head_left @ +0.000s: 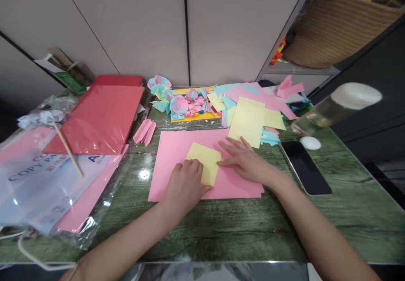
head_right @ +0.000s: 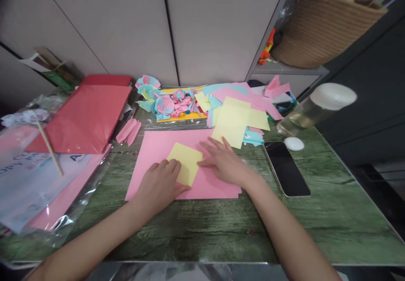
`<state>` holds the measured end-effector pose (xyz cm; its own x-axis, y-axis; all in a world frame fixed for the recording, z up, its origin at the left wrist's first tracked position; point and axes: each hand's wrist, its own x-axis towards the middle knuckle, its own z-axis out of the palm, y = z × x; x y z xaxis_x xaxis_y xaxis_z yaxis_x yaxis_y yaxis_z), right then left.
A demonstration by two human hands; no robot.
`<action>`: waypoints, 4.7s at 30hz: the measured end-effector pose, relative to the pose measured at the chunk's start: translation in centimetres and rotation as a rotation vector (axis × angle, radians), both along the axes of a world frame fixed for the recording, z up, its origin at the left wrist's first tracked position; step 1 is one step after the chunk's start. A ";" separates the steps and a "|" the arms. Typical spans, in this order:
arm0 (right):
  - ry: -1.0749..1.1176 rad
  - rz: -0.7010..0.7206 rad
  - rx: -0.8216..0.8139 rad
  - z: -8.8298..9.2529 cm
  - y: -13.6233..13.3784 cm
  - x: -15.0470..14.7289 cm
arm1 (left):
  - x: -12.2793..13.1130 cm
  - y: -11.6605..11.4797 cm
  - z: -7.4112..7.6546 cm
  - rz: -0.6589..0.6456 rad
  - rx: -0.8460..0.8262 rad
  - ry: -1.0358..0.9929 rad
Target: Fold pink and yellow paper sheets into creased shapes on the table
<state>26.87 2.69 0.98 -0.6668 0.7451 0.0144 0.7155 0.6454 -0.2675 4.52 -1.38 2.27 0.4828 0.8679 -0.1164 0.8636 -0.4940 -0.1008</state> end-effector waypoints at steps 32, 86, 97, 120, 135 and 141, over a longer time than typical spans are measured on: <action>0.645 -0.114 -0.743 1.9 -1.1 -1.8 | -2.3 3.8 0.3 0.104 -0.865 -1.050; 0.515 -0.312 -0.483 1.1 -0.7 -1.6 | -2.9 4.4 -1.0 0.092 -0.745 -1.124; 0.558 -0.331 -0.541 1.1 -0.5 -1.2 | -4.6 5.8 -0.6 0.260 -0.678 -1.281; 0.656 -0.380 -0.580 1.4 -0.5 -1.3 | -3.5 4.7 -1.5 0.216 -0.704 -1.203; 0.564 -0.304 -0.592 0.5 -2.1 -4.3 | -0.8 2.5 -1.5 0.251 -0.783 -1.292; 0.623 -0.334 -0.545 0.9 -1.5 -3.0 | -1.4 3.1 -0.9 0.257 -0.755 -1.335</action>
<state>23.82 1.23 1.93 -0.4034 0.9082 -0.1115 0.4656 0.0988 -0.8794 3.07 1.73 1.36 0.4417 0.8807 -0.1709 0.1869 0.0960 0.9777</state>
